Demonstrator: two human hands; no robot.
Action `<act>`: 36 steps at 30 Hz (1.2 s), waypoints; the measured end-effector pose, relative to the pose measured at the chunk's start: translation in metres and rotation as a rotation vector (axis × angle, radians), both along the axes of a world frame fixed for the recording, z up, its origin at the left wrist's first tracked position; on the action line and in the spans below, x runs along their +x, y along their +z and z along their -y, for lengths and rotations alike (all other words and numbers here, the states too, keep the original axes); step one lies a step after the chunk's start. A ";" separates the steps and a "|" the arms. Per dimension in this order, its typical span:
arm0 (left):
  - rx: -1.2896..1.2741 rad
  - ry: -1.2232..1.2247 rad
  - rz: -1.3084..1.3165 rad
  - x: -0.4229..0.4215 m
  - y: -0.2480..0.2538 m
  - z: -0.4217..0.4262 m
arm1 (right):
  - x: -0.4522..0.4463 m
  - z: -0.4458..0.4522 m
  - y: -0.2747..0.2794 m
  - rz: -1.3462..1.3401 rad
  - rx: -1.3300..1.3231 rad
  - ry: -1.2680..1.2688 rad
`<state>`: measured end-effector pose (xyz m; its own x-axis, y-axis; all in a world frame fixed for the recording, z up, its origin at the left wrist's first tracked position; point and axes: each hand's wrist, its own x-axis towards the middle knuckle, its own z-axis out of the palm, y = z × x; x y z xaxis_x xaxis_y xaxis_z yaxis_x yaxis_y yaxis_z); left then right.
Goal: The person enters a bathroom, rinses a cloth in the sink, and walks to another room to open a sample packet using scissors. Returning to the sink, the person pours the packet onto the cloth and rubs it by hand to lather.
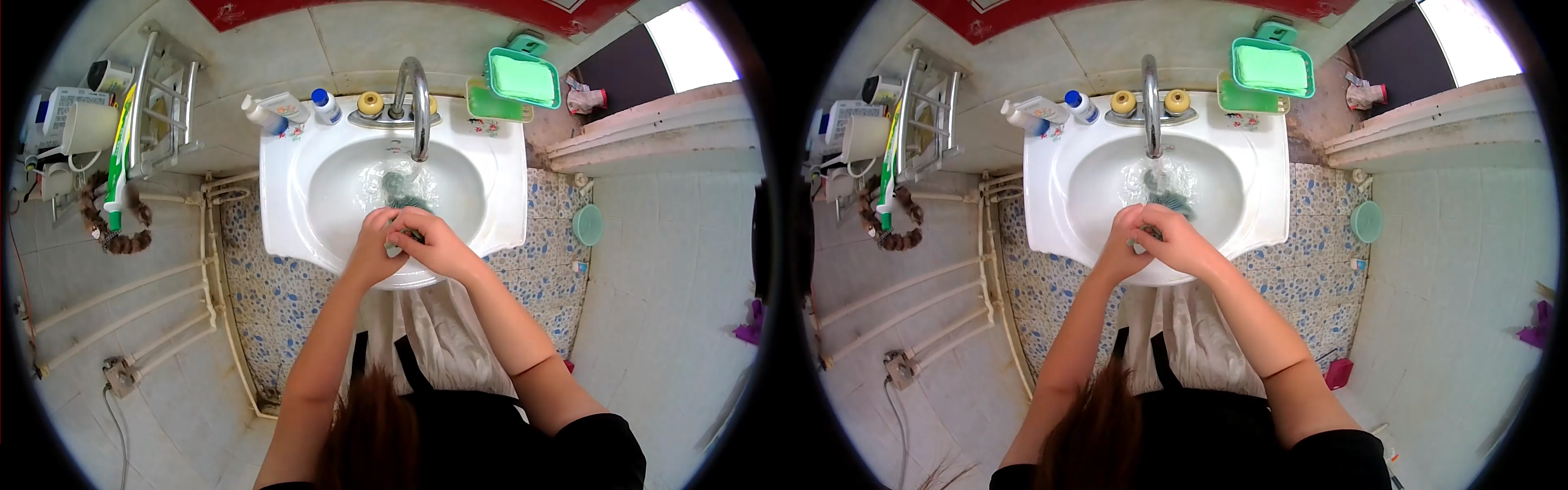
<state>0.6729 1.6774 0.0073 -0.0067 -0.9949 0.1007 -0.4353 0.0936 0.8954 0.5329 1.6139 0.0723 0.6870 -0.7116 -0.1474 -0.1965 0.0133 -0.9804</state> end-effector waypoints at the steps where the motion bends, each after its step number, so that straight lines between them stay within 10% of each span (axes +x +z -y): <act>1: 0.001 -0.037 0.019 0.002 -0.005 0.000 | -0.001 0.001 0.006 -0.010 0.002 0.000; 15: 0.039 -0.004 0.176 0.048 -0.016 -0.004 | -0.054 0.028 0.047 -0.167 0.037 -0.190; 20: 0.245 0.084 0.211 0.060 -0.008 0.020 | -0.066 0.050 0.014 -0.526 -0.360 0.028; 28: -0.122 0.232 0.119 0.046 0.047 0.061 | -0.057 0.065 0.005 -0.257 -0.719 -0.464; 36: 0.229 -0.057 0.314 0.055 -0.054 -0.005 | -0.087 0.013 -0.089 -0.450 -0.596 -0.152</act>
